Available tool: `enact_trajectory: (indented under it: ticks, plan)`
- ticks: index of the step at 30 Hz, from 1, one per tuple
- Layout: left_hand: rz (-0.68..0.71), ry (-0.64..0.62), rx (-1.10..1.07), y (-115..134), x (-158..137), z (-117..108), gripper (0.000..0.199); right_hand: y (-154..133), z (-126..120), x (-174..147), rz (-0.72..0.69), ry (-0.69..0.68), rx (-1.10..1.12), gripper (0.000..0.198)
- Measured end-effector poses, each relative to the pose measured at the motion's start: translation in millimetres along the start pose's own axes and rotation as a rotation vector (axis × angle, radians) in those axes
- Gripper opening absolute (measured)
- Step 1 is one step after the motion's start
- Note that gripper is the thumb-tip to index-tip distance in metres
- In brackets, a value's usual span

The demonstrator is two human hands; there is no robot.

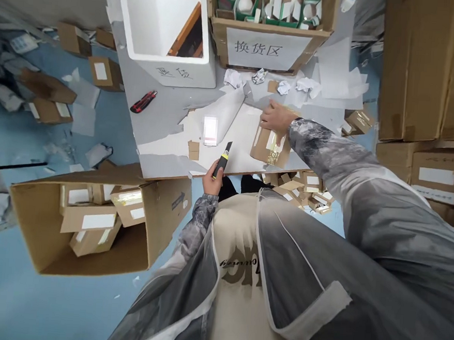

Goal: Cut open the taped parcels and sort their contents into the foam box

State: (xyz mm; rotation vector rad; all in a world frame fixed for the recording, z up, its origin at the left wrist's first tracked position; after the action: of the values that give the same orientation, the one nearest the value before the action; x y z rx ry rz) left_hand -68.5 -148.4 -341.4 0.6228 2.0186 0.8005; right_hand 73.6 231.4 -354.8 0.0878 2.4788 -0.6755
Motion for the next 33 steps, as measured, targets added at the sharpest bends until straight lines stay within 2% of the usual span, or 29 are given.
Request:
enact_trajectory:
  ticks: [3, 5, 8, 12, 16, 22, 29, 33]
  plan:
    - [-0.112, 0.061, -0.1, 3, -9, 10, 0.096, 18, 15, -31, 0.207, 0.031, -0.013, 0.081]
    - [-0.118, 0.075, -0.11, 10, -11, 18, 0.09, 21, 27, -57, 0.377, 0.06, 0.028, 0.092]
    - [-0.08, 0.093, -0.084, 25, -7, 30, 0.075, 10, 45, -82, 0.503, 0.132, 0.053, 0.113]
    - [0.016, 0.141, -0.03, 48, 13, 42, 0.061, -3, 61, -85, 0.51, 0.149, 0.028, 0.109]
    - [0.084, 0.128, 0.034, 66, 48, 56, 0.058, 1, 62, -76, 0.501, 0.13, 0.018, 0.106]
    - [0.135, 0.094, 0.108, 76, 92, 52, 0.057, 0, 58, -71, 0.472, 0.069, -0.047, 0.098]
    - [0.264, 0.009, 0.124, 79, 94, 45, 0.058, -15, 62, -72, 0.45, 0.052, -0.114, 0.094]
    - [0.257, 0.05, 0.15, 75, 90, 50, 0.061, -19, 67, -72, 0.442, 0.072, -0.116, 0.097]
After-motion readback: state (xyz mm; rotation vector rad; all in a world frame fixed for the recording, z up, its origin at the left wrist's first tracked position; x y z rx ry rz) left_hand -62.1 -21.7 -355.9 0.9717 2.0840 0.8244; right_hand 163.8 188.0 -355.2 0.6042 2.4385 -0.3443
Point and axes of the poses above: each hand's wrist, its own x-axis towards the middle knuckle, its own z-axis out of the palm, y = z × x, the point moved 8 cm from there along x, towards the middle knuckle, and after that the axes turned 2 degrees about -z, right-handed, at the moved point
